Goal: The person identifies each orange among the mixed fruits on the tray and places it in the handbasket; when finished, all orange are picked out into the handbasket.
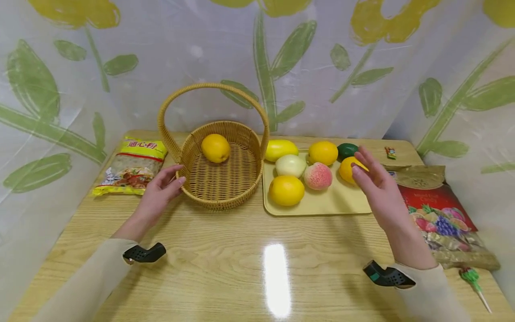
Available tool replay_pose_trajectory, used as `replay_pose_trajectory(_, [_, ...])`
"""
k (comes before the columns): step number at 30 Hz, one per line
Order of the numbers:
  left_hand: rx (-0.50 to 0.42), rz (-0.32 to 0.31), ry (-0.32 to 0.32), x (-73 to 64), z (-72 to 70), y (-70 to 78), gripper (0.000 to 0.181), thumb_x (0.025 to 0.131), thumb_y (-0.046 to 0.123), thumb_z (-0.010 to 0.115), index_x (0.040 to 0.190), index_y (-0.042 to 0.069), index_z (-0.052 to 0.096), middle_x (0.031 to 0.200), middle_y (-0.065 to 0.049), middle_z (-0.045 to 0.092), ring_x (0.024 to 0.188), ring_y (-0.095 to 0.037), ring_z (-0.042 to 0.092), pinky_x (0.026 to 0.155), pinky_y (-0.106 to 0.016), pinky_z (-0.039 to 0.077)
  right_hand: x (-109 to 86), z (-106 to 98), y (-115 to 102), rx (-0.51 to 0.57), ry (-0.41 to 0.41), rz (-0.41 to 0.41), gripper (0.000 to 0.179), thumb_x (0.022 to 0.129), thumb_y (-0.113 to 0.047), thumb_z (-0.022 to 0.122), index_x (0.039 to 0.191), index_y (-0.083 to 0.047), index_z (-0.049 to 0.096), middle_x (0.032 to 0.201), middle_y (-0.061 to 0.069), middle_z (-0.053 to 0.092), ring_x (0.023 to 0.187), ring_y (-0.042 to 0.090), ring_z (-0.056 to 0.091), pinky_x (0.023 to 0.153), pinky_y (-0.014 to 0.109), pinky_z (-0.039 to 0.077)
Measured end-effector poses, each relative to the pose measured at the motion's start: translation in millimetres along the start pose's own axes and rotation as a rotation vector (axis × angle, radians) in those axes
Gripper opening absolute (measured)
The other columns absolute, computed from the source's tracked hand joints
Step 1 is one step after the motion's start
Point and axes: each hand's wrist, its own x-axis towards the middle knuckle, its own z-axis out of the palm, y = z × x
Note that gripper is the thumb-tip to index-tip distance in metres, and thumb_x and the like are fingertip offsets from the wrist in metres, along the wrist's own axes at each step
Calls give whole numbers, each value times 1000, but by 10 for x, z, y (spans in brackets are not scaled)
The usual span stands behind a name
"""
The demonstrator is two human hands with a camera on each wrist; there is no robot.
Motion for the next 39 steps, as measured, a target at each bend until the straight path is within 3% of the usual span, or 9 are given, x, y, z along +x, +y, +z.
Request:
replay_pose_trajectory(3, [4,0,1,-7,-14,1,61,98,36,59,150,14,37,160,-10,25,147,-28,19,89,-15,50,111,-178,98,-14,81,50,62,99,-49,49,154,-44,19,163,-2,17,146,26,22,118,49,22])
replay_pose_trajectory(8, [6,-1,-1,-17,-30,12,62,98,36,59,151,13,36,160,-11,23,147,-29,19,90,-16,50,344,-379,320,-44,138,112,65,97,-54,48,154,-42,19,164,3,11,148,31,16,119,52,15])
replay_pose_trajectory(20, [7,2,2,-25,-19,33,61,99,35,58,151,12,36,160,-13,24,146,-30,21,87,-12,49,706,-515,741,-163,-11,183,76,98,-51,53,158,-25,15,163,14,7,146,40,13,118,56,14])
replay_pose_trajectory(32, [-7,-6,-11,-3,-14,27,61,99,35,59,151,13,36,159,-13,24,145,-30,22,87,-13,49,767,-492,864,-285,-77,139,76,98,-45,57,158,-20,18,162,17,12,146,42,10,117,59,9])
replay_pose_trajectory(39, [-13,-5,-17,12,-16,6,61,99,34,59,151,13,36,160,-11,24,145,-30,22,89,-15,50,733,-471,781,-286,-127,98,70,100,-26,59,157,-14,21,159,24,16,141,45,19,116,60,14])
